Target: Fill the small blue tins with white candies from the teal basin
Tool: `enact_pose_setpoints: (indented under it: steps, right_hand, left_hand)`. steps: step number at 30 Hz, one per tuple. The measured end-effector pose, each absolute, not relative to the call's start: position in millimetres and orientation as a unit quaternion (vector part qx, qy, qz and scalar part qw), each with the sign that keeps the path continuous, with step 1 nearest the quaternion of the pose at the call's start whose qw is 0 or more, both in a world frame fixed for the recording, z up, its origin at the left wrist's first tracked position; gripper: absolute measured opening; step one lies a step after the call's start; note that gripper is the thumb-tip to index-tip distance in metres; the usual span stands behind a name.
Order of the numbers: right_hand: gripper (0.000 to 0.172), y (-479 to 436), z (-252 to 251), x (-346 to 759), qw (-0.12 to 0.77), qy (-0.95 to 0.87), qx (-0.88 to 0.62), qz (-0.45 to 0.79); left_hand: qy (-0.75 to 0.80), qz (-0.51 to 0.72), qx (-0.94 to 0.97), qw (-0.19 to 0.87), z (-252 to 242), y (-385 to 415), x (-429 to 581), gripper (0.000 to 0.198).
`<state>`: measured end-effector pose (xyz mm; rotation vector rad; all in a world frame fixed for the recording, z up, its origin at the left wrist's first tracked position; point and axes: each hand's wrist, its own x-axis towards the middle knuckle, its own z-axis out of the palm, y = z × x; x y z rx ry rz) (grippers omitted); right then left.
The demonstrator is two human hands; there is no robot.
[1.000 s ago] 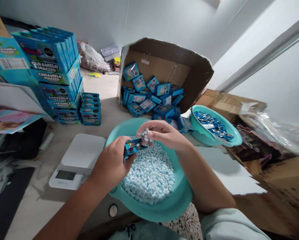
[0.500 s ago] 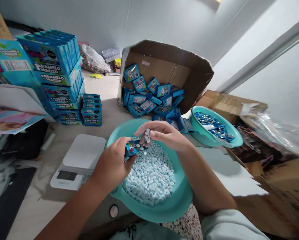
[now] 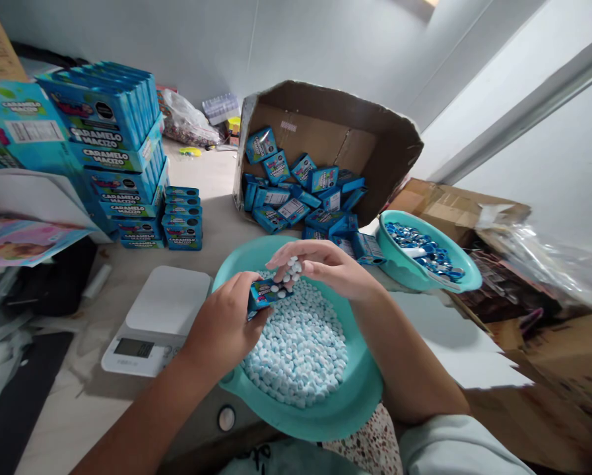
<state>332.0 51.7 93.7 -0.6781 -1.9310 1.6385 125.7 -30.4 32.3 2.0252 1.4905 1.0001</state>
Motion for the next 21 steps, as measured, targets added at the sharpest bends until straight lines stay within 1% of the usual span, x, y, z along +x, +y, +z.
enact_pose_setpoints:
  steps: [6, 16, 21]
  right_hand:
    - [0.046, 50.3, 95.1, 331.4, 0.251, -0.707, -0.251, 0.611]
    - [0.045, 50.0, 97.1, 331.0, 0.255, -0.711, -0.236, 0.611]
    - [0.048, 50.6, 97.2, 331.9, 0.247, -0.714, -0.229, 0.614]
  left_hand:
    - [0.542, 0.357, 0.730, 0.213, 33.7, -30.4, 126.1, 0.034]
    - [0.542, 0.352, 0.729, 0.223, 35.3, -31.2, 125.7, 0.034]
    - [0.544, 0.347, 0.730, 0.223, 36.3, -31.4, 125.8, 0.034]
